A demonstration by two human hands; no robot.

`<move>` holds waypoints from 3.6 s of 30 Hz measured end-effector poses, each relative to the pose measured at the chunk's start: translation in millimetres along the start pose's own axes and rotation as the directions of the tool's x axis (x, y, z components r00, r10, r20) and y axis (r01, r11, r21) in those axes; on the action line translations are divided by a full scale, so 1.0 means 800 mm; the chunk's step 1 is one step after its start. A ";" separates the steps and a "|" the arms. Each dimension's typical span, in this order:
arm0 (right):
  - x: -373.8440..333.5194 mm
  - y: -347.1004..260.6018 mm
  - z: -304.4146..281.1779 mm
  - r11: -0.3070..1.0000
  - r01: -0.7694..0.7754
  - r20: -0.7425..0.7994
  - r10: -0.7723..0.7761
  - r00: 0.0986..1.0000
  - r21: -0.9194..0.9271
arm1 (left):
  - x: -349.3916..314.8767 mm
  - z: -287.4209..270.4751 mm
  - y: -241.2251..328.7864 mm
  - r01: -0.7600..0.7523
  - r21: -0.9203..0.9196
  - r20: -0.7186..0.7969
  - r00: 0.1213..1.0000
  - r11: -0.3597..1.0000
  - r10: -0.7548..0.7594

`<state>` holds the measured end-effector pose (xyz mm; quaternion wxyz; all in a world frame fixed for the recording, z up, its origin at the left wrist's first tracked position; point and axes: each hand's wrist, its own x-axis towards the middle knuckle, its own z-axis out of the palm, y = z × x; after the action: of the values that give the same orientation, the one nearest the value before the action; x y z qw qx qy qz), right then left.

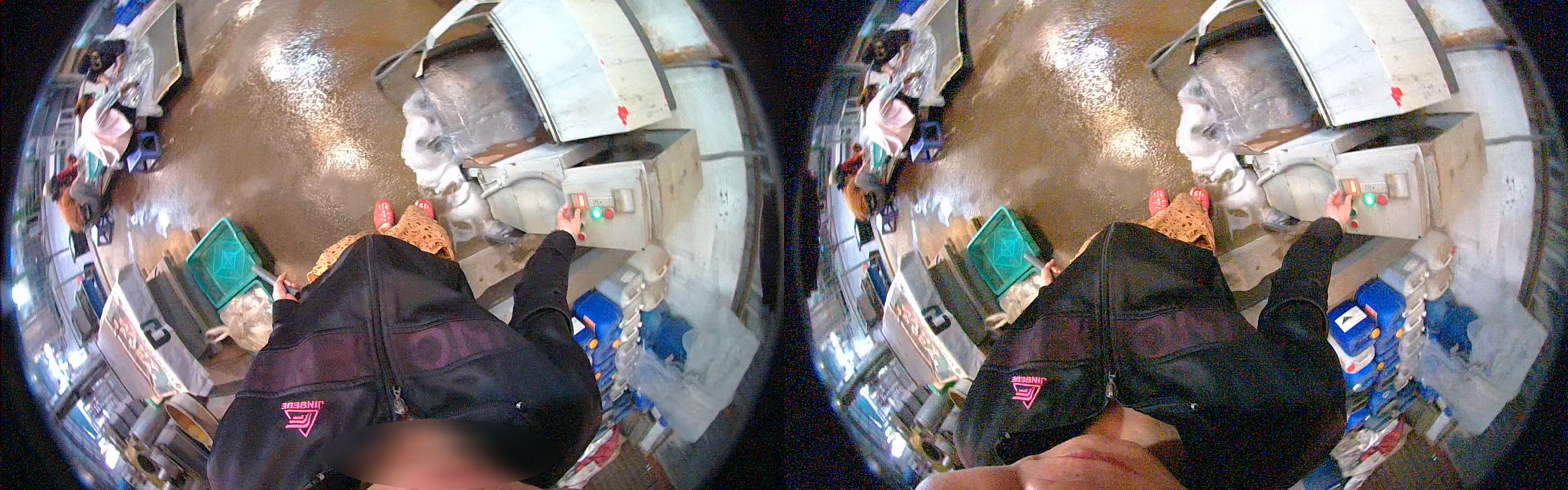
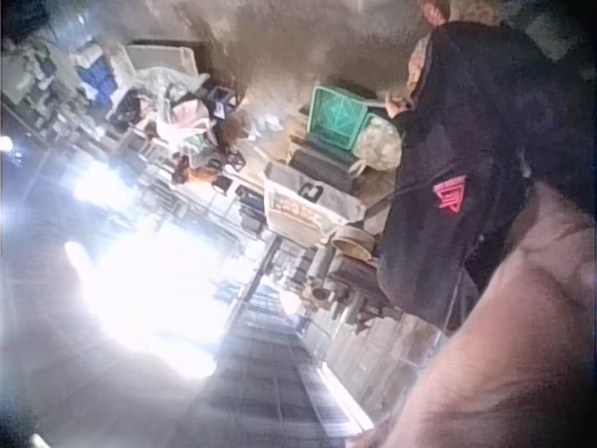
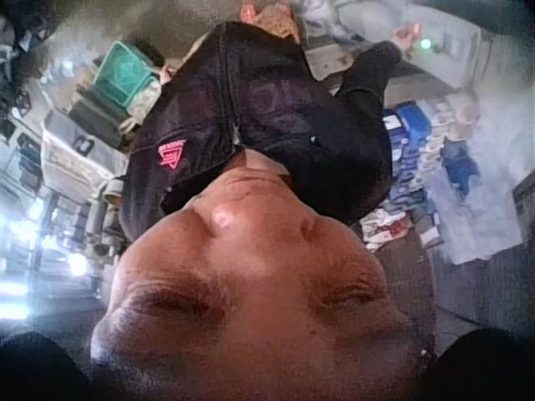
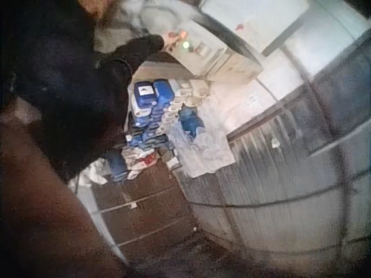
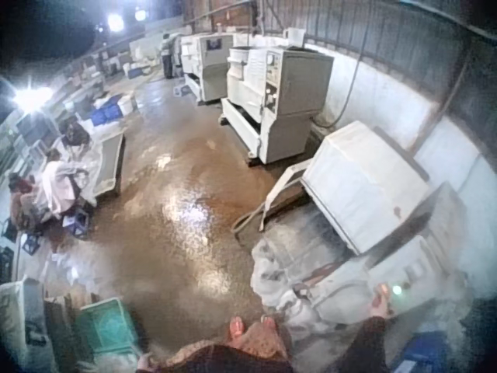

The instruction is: The person operates a machine by pressing buttons on a control panel, then removes a metal grate and a perforated tray from the top of the unit. They use a hose to spray water into the machine's interior and onto the removed components to clean them.

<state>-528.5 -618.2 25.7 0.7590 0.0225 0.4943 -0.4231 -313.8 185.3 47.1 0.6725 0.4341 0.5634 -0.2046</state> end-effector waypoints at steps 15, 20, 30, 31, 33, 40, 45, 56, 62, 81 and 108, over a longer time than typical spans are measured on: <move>-0.023 -0.006 0.004 0.984 -0.015 -0.046 0.023 0.999 0.178 | 0.004 0.134 -0.029 0.073 0.047 0.066 0.995 0.996 -0.076; -0.023 -0.001 -0.001 0.967 -0.015 0.018 0.010 1.000 0.256 | -0.029 0.186 -0.048 0.071 0.046 0.161 0.984 0.996 -0.077; -0.062 0.007 0.007 0.979 -0.030 0.020 0.026 0.999 0.202 | -0.029 0.189 -0.083 0.101 0.209 0.144 0.981 0.973 -0.133; -0.065 0.008 0.008 0.986 -0.039 0.043 0.033 0.999 0.162 | -0.030 0.187 -0.081 0.110 0.193 0.129 0.982 0.975 -0.136; -0.076 0.011 0.015 0.988 -0.007 -0.017 0.010 1.000 0.153 | -0.035 0.190 -0.081 0.126 0.156 0.103 0.984 0.980 -0.143; -0.075 0.007 0.016 0.987 -0.015 -0.047 0.023 0.999 0.159 | -0.045 0.233 -0.065 -0.013 0.142 0.036 0.999 0.990 0.008; -0.075 0.009 0.015 0.998 -0.006 -0.036 0.009 0.999 0.064 | -0.043 0.242 -0.058 -0.020 0.124 0.109 0.994 0.992 0.006; -0.076 0.005 0.014 0.999 -0.014 -0.059 0.017 0.998 0.045 | -0.015 0.198 -0.084 0.084 0.075 0.073 0.993 0.994 -0.089; -0.075 0.003 0.021 0.995 -0.019 -0.086 0.027 0.996 0.093 | -0.016 0.180 -0.092 0.088 0.044 -0.013 0.996 0.995 -0.088; -0.060 -0.002 0.013 1.000 -0.001 -0.130 0.003 0.992 0.017 | -0.019 0.176 -0.086 0.039 0.051 -0.010 0.999 0.998 -0.039; -0.051 -0.006 0.013 0.999 0.030 -0.182 -0.025 0.983 0.024 | -0.013 0.150 -0.046 0.028 0.151 0.002 1.000 0.988 -0.028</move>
<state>-530.2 -600.7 64.5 0.7046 0.0642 0.5558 -0.4364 -275.0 65.2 42.2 0.6359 0.4755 0.5509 -0.2570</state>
